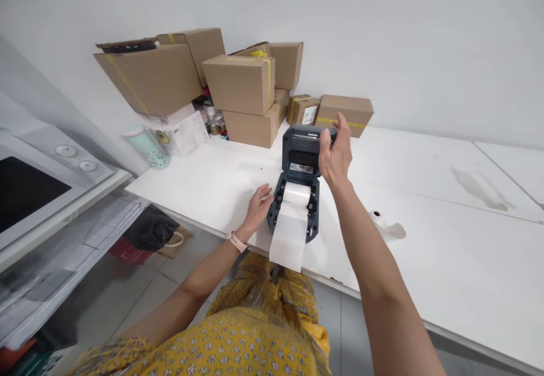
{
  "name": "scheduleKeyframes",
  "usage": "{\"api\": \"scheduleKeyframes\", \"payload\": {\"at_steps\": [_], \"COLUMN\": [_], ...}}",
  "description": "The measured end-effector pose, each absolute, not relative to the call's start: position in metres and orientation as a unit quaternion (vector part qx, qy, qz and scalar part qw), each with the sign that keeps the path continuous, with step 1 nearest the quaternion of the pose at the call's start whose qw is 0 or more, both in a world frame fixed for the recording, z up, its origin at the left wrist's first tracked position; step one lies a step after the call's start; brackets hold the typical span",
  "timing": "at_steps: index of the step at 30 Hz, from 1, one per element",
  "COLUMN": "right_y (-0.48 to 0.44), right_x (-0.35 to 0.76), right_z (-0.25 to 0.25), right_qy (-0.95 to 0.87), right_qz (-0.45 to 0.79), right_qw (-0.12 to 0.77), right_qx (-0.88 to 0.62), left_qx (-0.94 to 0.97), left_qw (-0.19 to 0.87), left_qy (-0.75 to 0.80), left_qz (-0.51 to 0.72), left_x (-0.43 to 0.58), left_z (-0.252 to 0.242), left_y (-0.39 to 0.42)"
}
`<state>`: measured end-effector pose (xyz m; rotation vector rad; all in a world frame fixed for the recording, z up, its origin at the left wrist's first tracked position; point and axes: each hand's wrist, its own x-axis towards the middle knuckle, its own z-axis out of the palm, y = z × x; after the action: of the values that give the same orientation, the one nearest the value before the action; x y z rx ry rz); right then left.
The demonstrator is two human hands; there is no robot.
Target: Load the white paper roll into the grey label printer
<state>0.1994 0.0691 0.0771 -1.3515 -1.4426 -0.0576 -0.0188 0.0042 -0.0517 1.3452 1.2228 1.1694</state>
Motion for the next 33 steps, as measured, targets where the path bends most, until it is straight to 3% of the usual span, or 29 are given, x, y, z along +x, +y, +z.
{"api": "scheduleKeyframes", "payload": {"at_steps": [8,12,14,16,19,21,28,33], "right_y": [0.128,0.084,0.058,0.04,0.036,0.044,0.065,0.07], "right_x": [0.225,0.213,0.205,0.198,0.192,0.189,0.172,0.174], "right_z": [0.099,0.092,0.074,0.05,0.02,0.009,0.012,0.036], "right_qy": [-0.595,-0.623,-0.659,-0.737,-0.804,-0.802,-0.797,-0.808], "right_qz": [0.09,-0.069,-0.084,0.001,0.121,0.147,0.183,0.238], "right_qw": [0.476,0.5,0.5,0.405,0.152,0.044,-0.056,-0.082], "right_qx": [-0.641,-0.597,-0.556,-0.542,-0.562,-0.577,-0.573,-0.533], "left_qx": [0.572,0.627,0.647,0.66,0.678,0.688,0.756,0.756], "left_qw": [0.454,0.39,0.388,0.391,0.386,0.387,0.339,0.339], "left_qy": [0.539,0.598,0.601,0.599,0.594,0.584,0.551,0.549], "left_qz": [0.42,0.31,0.263,0.23,0.197,0.187,0.101,0.109], "left_x": [-0.012,-0.009,-0.009,-0.009,-0.01,-0.01,-0.01,-0.011], "left_z": [-0.047,-0.032,-0.028,-0.027,-0.025,-0.023,-0.013,-0.015], "left_y": [0.006,0.024,0.034,0.043,0.049,0.05,0.055,0.056]}}
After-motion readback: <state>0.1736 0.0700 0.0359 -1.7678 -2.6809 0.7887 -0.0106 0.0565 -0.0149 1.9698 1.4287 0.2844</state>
